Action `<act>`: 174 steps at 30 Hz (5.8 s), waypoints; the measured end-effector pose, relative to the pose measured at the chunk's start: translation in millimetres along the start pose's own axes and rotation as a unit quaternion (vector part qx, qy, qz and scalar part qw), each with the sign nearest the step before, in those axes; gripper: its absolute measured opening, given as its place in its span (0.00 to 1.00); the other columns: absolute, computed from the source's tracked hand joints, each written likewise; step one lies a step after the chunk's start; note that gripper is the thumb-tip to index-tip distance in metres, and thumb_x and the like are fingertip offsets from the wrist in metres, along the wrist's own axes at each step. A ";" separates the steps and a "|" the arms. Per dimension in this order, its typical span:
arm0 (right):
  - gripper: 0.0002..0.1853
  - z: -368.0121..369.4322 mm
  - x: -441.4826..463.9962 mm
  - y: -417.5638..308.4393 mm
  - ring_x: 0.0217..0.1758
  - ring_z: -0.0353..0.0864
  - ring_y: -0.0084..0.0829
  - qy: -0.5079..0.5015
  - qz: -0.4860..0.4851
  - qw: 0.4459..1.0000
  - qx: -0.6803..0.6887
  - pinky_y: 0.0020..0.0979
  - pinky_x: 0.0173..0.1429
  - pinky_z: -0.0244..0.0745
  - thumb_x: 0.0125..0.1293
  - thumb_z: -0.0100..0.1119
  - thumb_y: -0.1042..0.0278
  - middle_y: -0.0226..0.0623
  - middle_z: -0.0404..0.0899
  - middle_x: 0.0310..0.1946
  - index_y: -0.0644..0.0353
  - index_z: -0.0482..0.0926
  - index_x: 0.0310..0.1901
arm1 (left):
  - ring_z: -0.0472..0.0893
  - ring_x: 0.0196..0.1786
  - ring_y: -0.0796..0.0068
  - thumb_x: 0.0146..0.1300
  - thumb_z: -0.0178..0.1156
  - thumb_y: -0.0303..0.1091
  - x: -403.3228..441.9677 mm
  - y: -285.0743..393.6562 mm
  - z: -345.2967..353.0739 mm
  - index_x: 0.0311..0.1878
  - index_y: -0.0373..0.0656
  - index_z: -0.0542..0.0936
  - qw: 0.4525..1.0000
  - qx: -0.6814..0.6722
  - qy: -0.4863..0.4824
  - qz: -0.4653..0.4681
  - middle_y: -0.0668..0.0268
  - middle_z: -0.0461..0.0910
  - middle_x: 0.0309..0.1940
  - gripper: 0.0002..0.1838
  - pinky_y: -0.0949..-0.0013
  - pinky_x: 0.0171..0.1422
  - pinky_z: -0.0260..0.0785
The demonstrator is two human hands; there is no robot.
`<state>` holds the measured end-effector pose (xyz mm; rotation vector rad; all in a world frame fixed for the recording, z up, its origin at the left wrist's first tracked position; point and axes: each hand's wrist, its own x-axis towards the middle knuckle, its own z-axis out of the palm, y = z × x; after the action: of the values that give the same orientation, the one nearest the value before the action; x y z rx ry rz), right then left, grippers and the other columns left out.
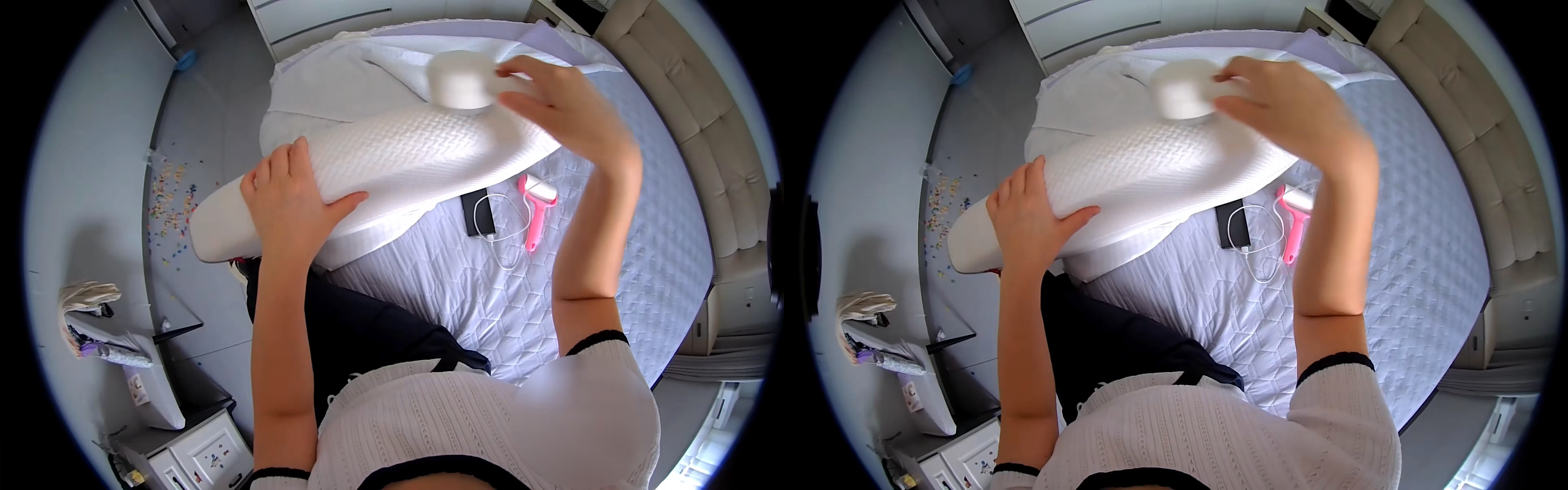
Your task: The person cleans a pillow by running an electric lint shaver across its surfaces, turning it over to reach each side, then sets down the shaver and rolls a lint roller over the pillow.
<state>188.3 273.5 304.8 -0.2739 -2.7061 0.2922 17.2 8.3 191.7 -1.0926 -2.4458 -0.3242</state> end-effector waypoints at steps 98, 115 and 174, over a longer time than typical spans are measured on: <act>0.26 -39.5 28.7 49.6 0.28 0.80 0.28 -0.146 0.177 0.973 0.012 0.29 0.30 0.74 0.60 0.66 0.46 0.36 0.81 0.29 0.61 0.85 0.49 | 0.80 0.52 0.59 0.39 0.77 0.64 47.6 76.2 23.3 0.58 0.39 0.76 0.992 -0.061 0.011 0.108 0.59 0.82 0.48 0.48 0.56 0.59 0.65; 0.23 -70.9 -7.7 75.1 0.22 0.77 0.28 -0.108 0.278 0.949 -0.101 0.31 0.27 0.73 0.60 0.66 0.52 0.41 0.82 0.31 0.61 0.86 0.50 | 0.81 0.47 0.60 0.39 0.75 0.67 54.1 75.2 28.8 0.54 0.41 0.78 0.994 -0.040 0.013 0.103 0.61 0.83 0.43 0.46 0.56 0.53 0.67; 0.26 -19.0 -9.0 79.3 0.40 0.87 0.42 0.086 0.230 0.968 -0.059 0.38 0.47 0.79 0.56 0.73 0.50 0.47 0.88 0.38 0.57 0.87 0.52 | 0.83 0.49 0.57 0.44 0.72 0.70 93.5 63.8 36.4 0.49 0.40 0.79 0.994 -0.037 -0.086 0.058 0.58 0.84 0.43 0.42 0.52 0.52 0.70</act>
<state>215.9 350.6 299.2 -0.9234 -2.4626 0.2231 -1.0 124.8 207.0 -1.3386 -2.5230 -0.2969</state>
